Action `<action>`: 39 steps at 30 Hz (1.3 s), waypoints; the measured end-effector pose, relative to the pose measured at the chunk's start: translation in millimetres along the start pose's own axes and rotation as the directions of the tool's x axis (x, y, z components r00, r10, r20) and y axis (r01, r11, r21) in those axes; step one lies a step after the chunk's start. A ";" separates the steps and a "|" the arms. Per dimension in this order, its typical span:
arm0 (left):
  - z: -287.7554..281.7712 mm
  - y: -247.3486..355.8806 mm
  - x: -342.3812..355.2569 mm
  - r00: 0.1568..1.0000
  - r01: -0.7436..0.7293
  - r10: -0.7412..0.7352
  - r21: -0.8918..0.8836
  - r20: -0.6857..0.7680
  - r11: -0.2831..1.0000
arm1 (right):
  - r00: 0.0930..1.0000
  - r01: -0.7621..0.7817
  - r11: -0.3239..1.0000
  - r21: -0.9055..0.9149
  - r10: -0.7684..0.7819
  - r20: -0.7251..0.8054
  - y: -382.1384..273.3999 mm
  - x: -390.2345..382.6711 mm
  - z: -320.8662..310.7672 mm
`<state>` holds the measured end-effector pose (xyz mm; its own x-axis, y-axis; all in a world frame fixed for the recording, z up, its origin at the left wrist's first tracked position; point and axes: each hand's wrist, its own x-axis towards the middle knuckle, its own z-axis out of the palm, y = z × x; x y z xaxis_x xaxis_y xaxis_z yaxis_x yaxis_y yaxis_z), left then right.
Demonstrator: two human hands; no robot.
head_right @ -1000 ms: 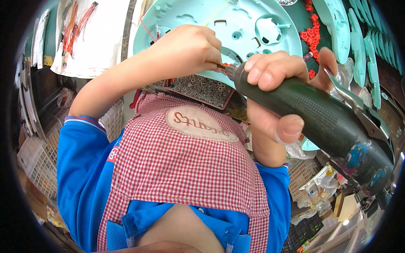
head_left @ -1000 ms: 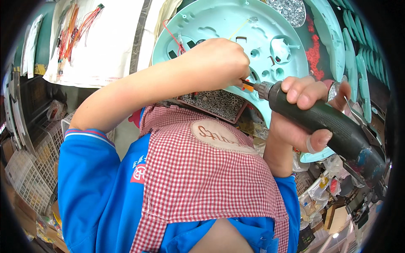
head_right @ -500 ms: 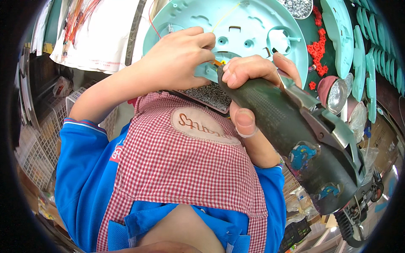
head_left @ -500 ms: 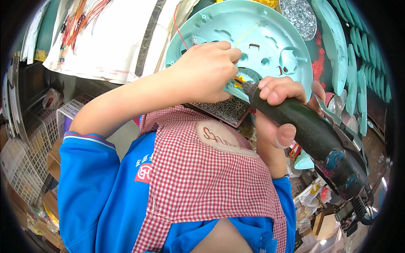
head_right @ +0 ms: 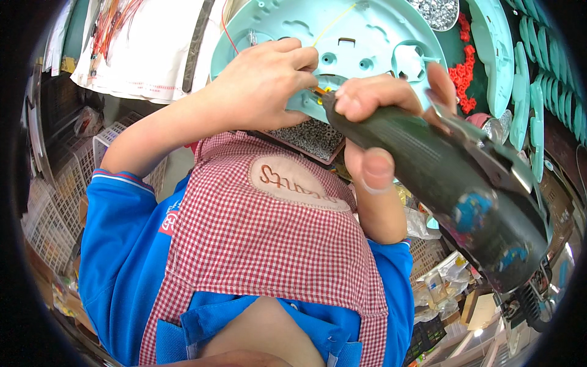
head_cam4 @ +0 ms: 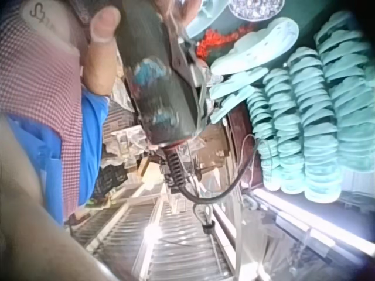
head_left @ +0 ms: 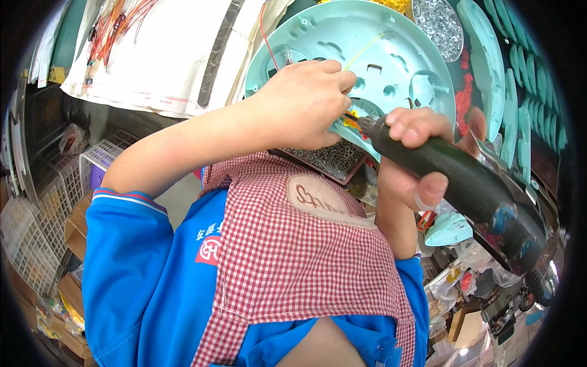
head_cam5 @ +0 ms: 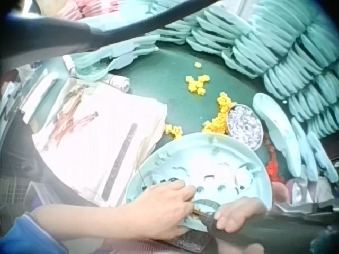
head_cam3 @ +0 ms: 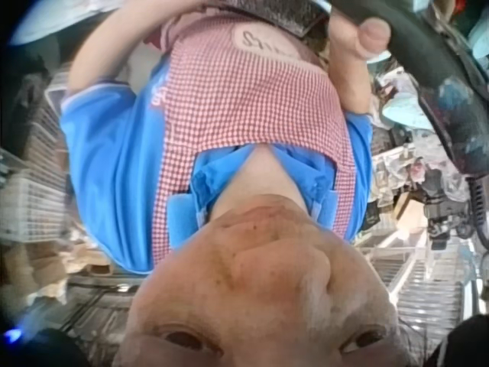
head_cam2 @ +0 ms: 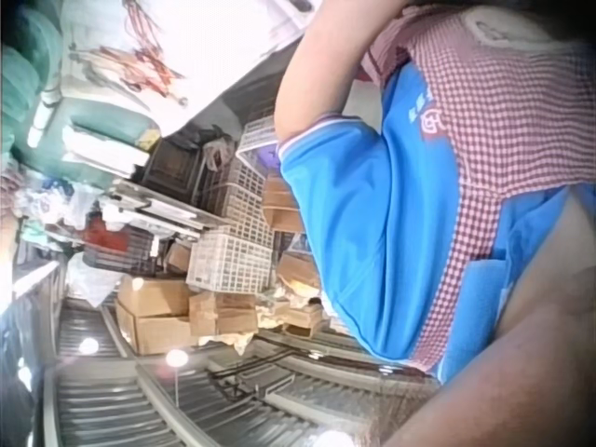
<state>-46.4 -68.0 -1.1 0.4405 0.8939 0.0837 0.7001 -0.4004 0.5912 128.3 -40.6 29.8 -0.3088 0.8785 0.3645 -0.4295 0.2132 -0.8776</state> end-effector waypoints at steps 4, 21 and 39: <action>1.7 -1.4 1.1 1.000 -0.005 0.005 0.006 -0.010 1.000 | 0.997 -0.030 0.995 -0.098 0.023 -0.077 -2.1 -2.7 1.8; -4.6 -4.8 -10.0 0.994 -0.061 0.065 0.050 -0.093 0.997 | 1.000 -0.019 0.997 -0.078 0.020 0.010 -4.2 -10.6 -12.3; -15.0 0.3 -0.5 0.932 0.012 0.036 0.130 -0.360 0.991 | 0.991 0.130 0.991 0.016 -0.130 0.019 -38.4 -3.9 -37.0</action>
<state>-54.8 -65.6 11.0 0.2329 0.8917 0.3882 0.7725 -0.4121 0.4832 177.4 -36.4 50.5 -0.2666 0.8347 0.4819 -0.4795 0.3189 -0.8176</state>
